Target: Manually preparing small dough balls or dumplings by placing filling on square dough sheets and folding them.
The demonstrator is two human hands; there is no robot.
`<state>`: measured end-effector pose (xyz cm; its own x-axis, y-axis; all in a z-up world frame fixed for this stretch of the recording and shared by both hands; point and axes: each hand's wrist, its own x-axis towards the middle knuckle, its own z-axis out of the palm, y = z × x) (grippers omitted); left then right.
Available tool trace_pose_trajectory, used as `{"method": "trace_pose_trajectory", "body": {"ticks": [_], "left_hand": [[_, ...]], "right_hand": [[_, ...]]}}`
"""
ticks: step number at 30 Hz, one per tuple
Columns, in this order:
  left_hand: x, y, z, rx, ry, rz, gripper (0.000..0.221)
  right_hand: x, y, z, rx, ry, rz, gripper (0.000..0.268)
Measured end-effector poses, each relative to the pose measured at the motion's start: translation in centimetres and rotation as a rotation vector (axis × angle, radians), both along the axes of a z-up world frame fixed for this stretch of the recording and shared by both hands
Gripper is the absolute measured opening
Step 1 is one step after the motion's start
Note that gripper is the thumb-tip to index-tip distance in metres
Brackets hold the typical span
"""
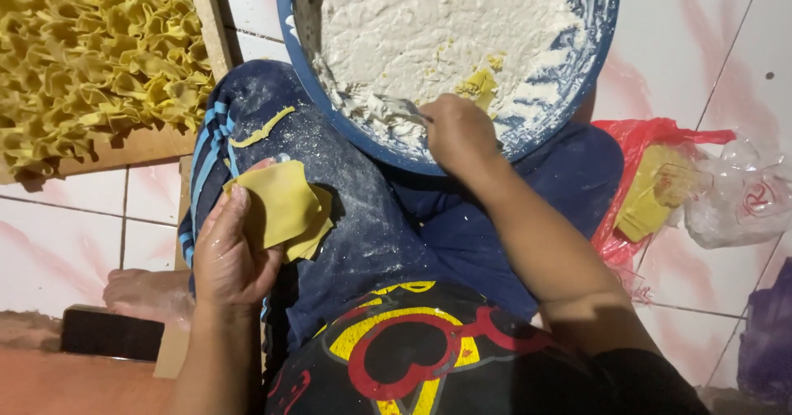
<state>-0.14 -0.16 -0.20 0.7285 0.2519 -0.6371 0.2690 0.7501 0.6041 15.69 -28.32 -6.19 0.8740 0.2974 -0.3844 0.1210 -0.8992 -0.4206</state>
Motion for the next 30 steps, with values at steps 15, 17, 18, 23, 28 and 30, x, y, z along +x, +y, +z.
{"method": "trace_pose_trajectory", "body": {"ticks": [15,17,18,23,28,30], "left_hand": [[1.7,-1.3,3.3,-0.038,-0.105,-0.017,0.051],[2.5,-1.7,4.5,0.179,-0.087,-0.116,0.054],[3.1,-3.0,5.2,0.181,-0.088,-0.106,0.054],[5.0,-6.4,3.0,-0.14,-0.067,0.057,0.041],[5.7,-7.5,2.4,-0.354,-0.062,0.199,0.043],[5.4,-7.0,1.1,-0.367,-0.064,0.216,0.043]], "right_hand": [[-0.7,-0.6,3.6,0.502,0.337,-0.078,0.02],[-1.7,-1.1,2.8,0.684,0.176,-0.071,0.018],[-2.4,-0.7,2.9,0.685,0.177,-0.061,0.018],[-4.9,1.9,5.0,0.955,-0.196,-0.053,0.016],[-5.7,3.1,5.0,1.032,-0.376,0.001,0.02],[-5.9,3.3,4.6,1.038,-0.409,0.008,0.021]]}}
